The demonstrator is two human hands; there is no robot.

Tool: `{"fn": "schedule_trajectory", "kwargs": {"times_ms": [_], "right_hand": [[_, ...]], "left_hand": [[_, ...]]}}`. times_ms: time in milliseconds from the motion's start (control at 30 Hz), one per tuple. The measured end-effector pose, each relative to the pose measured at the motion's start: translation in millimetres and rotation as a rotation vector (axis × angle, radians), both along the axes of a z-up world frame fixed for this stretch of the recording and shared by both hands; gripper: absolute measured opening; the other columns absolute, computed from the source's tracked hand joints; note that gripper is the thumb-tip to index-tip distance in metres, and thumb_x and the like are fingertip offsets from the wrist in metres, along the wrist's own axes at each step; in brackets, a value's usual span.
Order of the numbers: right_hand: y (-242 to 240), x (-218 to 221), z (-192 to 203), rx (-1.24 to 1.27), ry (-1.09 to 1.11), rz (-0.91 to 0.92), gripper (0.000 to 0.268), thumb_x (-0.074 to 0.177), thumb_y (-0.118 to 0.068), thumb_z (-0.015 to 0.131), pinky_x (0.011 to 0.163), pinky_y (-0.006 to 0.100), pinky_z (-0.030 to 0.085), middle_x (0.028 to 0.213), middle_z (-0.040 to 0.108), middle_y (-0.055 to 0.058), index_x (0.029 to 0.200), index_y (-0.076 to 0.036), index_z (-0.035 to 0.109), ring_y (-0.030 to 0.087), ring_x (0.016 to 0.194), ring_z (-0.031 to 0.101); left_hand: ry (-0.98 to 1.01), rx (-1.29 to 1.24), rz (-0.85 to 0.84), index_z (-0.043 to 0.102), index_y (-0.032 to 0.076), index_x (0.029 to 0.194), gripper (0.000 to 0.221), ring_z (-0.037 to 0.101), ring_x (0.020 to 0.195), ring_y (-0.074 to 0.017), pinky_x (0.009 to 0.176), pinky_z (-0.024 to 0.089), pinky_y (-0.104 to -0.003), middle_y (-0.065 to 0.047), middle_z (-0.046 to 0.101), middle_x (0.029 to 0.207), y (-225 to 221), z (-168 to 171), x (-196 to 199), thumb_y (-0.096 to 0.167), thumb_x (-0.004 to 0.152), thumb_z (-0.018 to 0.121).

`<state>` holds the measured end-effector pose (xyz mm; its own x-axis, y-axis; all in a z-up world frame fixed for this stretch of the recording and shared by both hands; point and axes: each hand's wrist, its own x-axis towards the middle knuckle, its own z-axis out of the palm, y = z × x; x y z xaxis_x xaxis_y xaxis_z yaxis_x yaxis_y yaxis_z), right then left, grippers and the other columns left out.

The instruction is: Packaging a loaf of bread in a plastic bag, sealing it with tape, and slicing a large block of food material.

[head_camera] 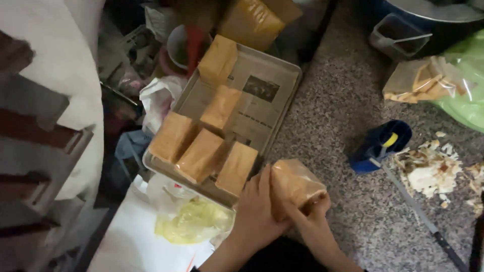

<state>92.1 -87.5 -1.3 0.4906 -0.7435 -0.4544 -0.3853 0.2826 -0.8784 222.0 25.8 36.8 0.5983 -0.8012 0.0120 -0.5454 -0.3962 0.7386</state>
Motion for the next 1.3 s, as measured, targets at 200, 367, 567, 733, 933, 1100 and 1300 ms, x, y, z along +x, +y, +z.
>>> {"fn": "schedule_trajectory", "kwargs": {"times_ms": [200, 367, 567, 733, 933, 1100, 1300], "right_hand": [[-15.1, -19.8, -59.6, 0.027, -0.166, 0.027, 0.114, 0.083, -0.002, 0.074, 0.102, 0.041, 0.058, 0.145, 0.055, 0.011, 0.165, -0.022, -0.003, 0.021, 0.115, 0.068], [-43.0, -40.2, -76.6, 0.033, 0.376, -0.130, 0.117, 0.078, -0.027, 0.080, 0.102, 0.049, 0.056, 0.164, 0.017, 0.016, 0.165, -0.007, 0.005, 0.028, 0.150, 0.041], [-57.9, -83.9, -161.6, -0.267, 0.849, 0.059, 0.152, 0.055, -0.070, 0.092, 0.123, 0.053, 0.033, 0.163, 0.031, 0.030, 0.164, 0.004, 0.016, 0.047, 0.151, 0.034], [-29.2, -52.7, -151.8, -0.022, 1.064, 0.216, 0.172, 0.051, -0.077, 0.100, 0.124, 0.068, 0.012, 0.167, -0.026, 0.037, 0.168, -0.031, -0.018, 0.058, 0.156, -0.022], [-12.5, -60.4, -189.4, -0.107, 1.282, 0.448, 0.209, 0.041, -0.101, 0.105, 0.117, 0.075, 0.000, 0.156, -0.028, 0.054, 0.164, -0.009, -0.037, 0.071, 0.146, -0.029], [-10.4, -45.0, -176.9, 0.005, 1.283, 0.391, 0.211, 0.042, -0.090, 0.116, 0.116, 0.076, -0.006, 0.157, -0.034, 0.052, 0.164, -0.009, -0.037, 0.069, 0.145, -0.033], [-2.2, -40.1, -163.4, -0.063, 1.268, 0.359, 0.209, 0.040, -0.078, 0.123, 0.115, 0.075, -0.012, 0.155, -0.036, 0.053, 0.165, -0.009, -0.030, 0.071, 0.142, -0.037]], "left_hand": [[0.433, -0.101, 0.140, 0.076, 0.020, 0.110, 0.056, 0.079, 0.084, -0.0107, 0.069, 0.064, -0.028, 0.000, 0.083, 0.095, -23.8, 86.5, 100.9, 0.043, 0.059, 0.078], [0.226, 0.187, 0.558, 0.050, 0.020, 0.151, 0.079, 0.072, 0.106, -0.0292, 0.090, 0.055, -0.043, -0.009, 0.071, 0.122, -38.9, 81.0, 216.6, 0.036, 0.078, 0.079], [0.014, 0.405, 0.630, 0.026, 0.015, 0.161, 0.110, 0.050, 0.135, -0.0431, 0.102, 0.050, -0.056, -0.025, 0.040, 0.153, -74.2, -25.2, 368.1, 0.042, 0.071, 0.084], [-0.043, 0.628, 0.472, 0.008, 0.013, 0.169, 0.119, 0.043, 0.143, -0.0446, 0.114, 0.035, -0.058, -0.023, 0.038, 0.159, -83.6, -53.6, 379.8, 0.044, 0.078, 0.078], [-0.029, 0.711, 0.413, 0.011, 0.024, 0.169, 0.113, 0.051, 0.135, -0.0460, 0.111, 0.041, -0.056, -0.025, 0.047, 0.149, -91.5, -92.9, 385.0, 0.053, 0.081, 0.076], [0.032, 0.737, 0.394, 0.031, 0.019, 0.151, 0.086, 0.055, 0.128, -0.0452, 0.103, 0.045, -0.057, -0.024, 0.057, 0.136, -111.0, -82.9, 392.4, 0.050, 0.080, 0.068], [-0.008, 0.412, 0.443, 0.035, 0.006, 0.161, 0.092, 0.046, 0.138, -0.0517, 0.112, 0.037, -0.058, -0.028, 0.048, 0.155, -156.2, -103.3, 425.7, 0.047, 0.084, 0.066]]}}
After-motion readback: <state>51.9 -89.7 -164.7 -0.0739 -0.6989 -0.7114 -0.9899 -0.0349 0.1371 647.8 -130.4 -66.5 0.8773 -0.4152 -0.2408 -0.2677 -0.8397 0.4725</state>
